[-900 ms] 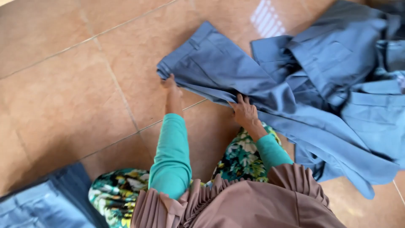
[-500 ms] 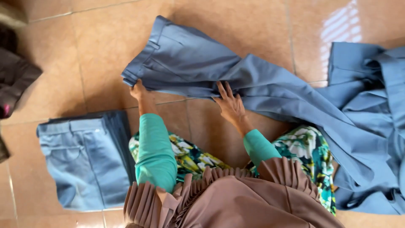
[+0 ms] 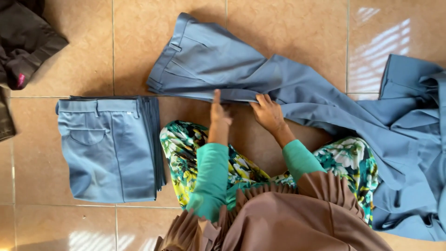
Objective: The person sits on a tiled floor and folds multiple pairs of gray trousers by hand. Each pair is laid flat, legs aligned, then folded in thirds and smoothed before being stacked into a neat pile.
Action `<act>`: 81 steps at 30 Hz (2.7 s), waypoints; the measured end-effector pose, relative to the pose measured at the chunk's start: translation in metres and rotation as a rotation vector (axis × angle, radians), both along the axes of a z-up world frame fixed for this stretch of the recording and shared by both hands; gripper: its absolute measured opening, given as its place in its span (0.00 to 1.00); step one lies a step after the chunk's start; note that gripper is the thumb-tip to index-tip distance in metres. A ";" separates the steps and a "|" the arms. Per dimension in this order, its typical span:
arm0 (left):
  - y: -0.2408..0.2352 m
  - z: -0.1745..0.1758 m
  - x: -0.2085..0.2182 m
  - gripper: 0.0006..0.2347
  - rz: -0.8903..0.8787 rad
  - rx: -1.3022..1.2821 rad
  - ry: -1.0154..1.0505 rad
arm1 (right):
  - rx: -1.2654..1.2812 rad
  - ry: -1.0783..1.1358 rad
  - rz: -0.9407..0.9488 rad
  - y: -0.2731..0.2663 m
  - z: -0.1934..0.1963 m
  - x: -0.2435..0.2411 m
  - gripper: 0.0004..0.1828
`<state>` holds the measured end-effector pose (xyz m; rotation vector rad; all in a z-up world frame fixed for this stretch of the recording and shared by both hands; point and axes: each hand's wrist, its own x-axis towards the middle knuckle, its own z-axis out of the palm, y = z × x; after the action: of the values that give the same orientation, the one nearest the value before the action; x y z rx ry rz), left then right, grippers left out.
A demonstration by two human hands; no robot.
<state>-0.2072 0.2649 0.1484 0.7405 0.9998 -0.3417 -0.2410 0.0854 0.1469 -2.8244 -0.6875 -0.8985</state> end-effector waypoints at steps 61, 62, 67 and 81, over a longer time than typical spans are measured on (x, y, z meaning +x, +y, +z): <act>0.122 -0.030 0.003 0.34 -0.264 0.453 -0.067 | 0.041 0.539 -0.356 -0.182 -0.006 -0.114 0.11; 0.117 -0.042 0.002 0.35 -0.062 0.409 -0.083 | 0.167 0.701 -0.461 -0.190 -0.015 -0.110 0.09; 0.105 -0.065 0.015 0.38 0.292 0.249 -0.059 | 0.322 0.317 -0.520 -0.261 -0.033 -0.094 0.14; 0.062 -0.022 -0.002 0.20 0.134 0.013 -0.306 | 1.033 1.004 -1.024 -0.317 0.005 -0.090 0.26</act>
<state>-0.2091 0.3265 0.1261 0.7092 0.7573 -0.1006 -0.3307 -0.2315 0.1520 -1.9986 1.0717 0.2404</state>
